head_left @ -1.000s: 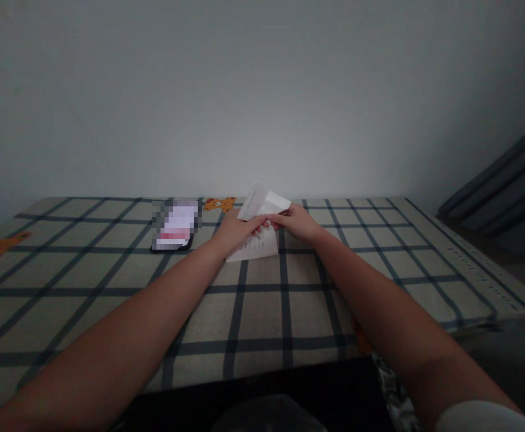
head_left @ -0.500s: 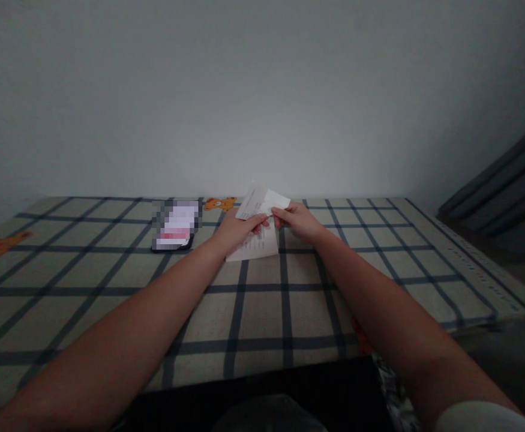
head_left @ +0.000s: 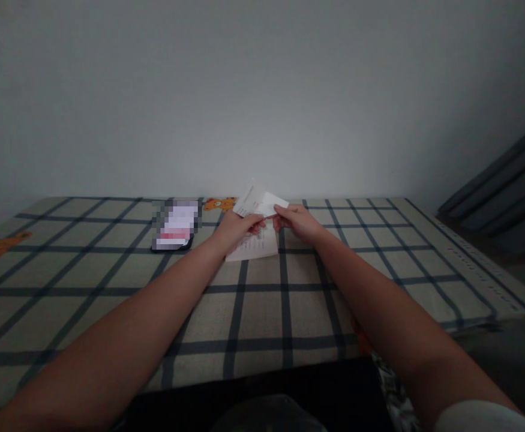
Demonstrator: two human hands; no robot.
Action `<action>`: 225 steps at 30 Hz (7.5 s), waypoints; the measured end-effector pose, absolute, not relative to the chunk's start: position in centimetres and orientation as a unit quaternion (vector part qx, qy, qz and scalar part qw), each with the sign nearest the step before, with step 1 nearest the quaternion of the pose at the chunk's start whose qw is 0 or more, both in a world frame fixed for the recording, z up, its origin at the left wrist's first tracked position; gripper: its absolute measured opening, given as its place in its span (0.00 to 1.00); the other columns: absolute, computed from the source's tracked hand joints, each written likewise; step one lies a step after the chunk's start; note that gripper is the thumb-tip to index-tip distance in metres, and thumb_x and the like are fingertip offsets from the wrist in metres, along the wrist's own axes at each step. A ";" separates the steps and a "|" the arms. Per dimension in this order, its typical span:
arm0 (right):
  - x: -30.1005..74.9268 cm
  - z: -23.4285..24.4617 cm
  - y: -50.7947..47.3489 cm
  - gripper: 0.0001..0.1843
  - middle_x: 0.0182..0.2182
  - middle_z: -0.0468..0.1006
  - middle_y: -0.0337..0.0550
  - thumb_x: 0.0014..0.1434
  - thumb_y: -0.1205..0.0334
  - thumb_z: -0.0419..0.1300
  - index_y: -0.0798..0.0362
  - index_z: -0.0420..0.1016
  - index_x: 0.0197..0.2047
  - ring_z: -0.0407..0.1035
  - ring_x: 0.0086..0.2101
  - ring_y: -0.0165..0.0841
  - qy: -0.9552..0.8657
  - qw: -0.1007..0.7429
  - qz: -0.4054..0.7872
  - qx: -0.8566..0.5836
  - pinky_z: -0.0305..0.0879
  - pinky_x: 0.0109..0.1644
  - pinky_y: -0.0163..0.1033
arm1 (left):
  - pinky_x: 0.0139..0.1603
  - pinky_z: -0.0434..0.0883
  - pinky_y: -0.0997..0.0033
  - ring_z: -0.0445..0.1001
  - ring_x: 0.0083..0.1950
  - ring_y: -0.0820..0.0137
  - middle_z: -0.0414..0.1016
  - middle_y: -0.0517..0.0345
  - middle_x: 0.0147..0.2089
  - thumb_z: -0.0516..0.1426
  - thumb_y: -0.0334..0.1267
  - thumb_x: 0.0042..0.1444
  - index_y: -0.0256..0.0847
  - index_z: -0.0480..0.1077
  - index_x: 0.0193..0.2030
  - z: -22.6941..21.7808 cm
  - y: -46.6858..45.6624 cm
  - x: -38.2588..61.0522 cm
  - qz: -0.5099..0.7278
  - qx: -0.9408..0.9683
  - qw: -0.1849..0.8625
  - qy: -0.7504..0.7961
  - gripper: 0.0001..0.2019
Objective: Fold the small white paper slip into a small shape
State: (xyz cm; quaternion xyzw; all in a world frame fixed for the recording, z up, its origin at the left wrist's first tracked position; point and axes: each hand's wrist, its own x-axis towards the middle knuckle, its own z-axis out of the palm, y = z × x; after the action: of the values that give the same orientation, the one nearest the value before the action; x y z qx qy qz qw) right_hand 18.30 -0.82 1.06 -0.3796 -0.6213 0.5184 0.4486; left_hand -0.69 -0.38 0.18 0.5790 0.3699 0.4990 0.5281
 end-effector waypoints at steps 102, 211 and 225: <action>18.6 0.7 -0.3 0.17 0.32 0.76 0.43 0.55 0.49 0.63 0.56 0.74 0.36 0.68 0.32 0.31 -0.703 0.431 0.370 -0.428 0.63 0.38 0.37 | 0.39 0.69 0.69 0.74 0.35 0.69 0.78 0.56 0.38 0.65 0.47 0.51 0.39 0.74 0.44 -0.6 0.4 -1.1 0.452 0.668 0.481 0.344 0.17; 18.1 2.2 -1.7 0.25 0.19 0.66 0.36 0.53 0.40 0.62 0.53 0.67 0.21 0.60 0.24 0.27 -0.681 0.469 0.303 -0.474 0.56 0.28 0.35 | 0.29 0.65 0.73 0.71 0.29 0.72 0.75 0.58 0.30 0.68 0.46 0.43 0.37 0.73 0.33 0.5 -0.2 -0.8 0.527 0.550 0.533 0.367 0.17; 18.0 1.8 -1.2 0.31 0.23 0.67 0.37 0.53 0.28 0.55 0.52 0.67 0.27 0.62 0.25 0.29 -0.622 0.529 0.406 -0.412 0.60 0.30 0.36 | 0.25 0.66 0.77 0.69 0.25 0.77 0.71 0.65 0.26 0.70 0.48 0.42 0.40 0.63 0.27 0.9 -1.0 -0.5 0.498 0.563 0.566 0.339 0.21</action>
State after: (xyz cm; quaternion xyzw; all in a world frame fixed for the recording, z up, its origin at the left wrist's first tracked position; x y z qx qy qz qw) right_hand 17.97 -1.23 1.78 -0.4118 -0.6216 0.4058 0.5286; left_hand -0.52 -1.04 0.95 0.5631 0.3389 0.4980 0.5657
